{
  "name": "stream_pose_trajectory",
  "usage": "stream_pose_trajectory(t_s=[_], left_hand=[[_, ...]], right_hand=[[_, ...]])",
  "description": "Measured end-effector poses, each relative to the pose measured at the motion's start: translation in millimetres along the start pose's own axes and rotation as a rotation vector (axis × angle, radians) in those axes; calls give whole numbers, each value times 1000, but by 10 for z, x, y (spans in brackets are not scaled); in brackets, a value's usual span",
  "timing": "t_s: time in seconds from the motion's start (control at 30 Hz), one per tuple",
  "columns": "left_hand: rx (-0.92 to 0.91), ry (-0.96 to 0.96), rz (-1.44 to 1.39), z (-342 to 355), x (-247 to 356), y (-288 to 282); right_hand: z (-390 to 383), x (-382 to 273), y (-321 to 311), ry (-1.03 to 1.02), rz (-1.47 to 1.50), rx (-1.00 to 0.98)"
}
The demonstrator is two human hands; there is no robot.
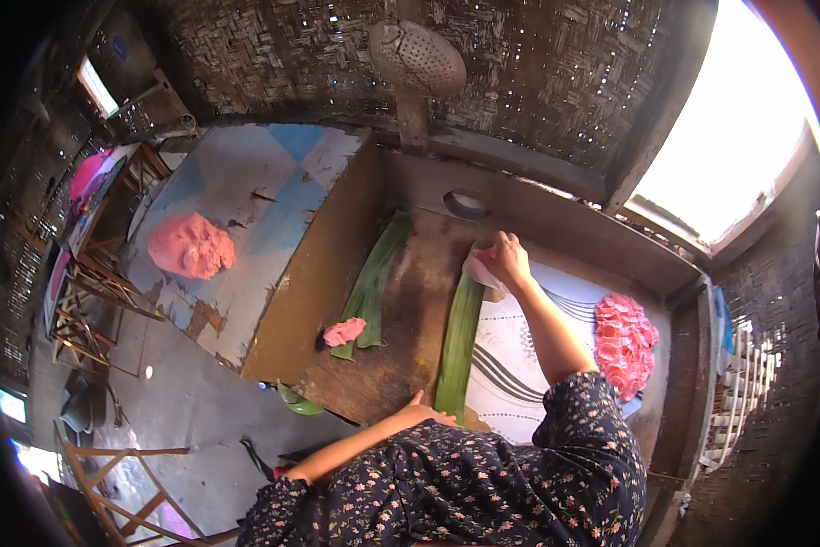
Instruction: The person repeatedly takes small pieces of pink dough, rolls them between their palms, and uses a small plastic mold to press and shape them into decorative flower-like forms. The shaped pieces are placed on a patterned mat on the table.
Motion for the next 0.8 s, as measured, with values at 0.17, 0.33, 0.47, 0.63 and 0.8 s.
stream_pose_trajectory(t_s=[0.17,0.33,0.47,0.63,0.8], left_hand=[[881,-100,-1274,-199,-427,-941],[408,-175,-1961,-161,-420,-1114],[273,-75,-2065,-151,-139,-1270],[184,129,-2176,-89,242,-1457],[583,127,-2354,-195,-13,-1512]], right_hand=[[-742,-169,-523,-25,425,-92],[-1512,-239,-689,41,371,7],[-1882,-228,-788,127,474,102],[-2106,-221,-867,140,667,355],[-2239,-176,-930,115,617,474]])
Point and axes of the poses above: each hand's wrist, its own z-axis towards the middle knuckle, its own y-axis out of the palm, x = y × z, the point moved 7 cm from there along z, towards the middle knuckle, and after that the axes turned 6 degrees about z, right-handed, at the moved point
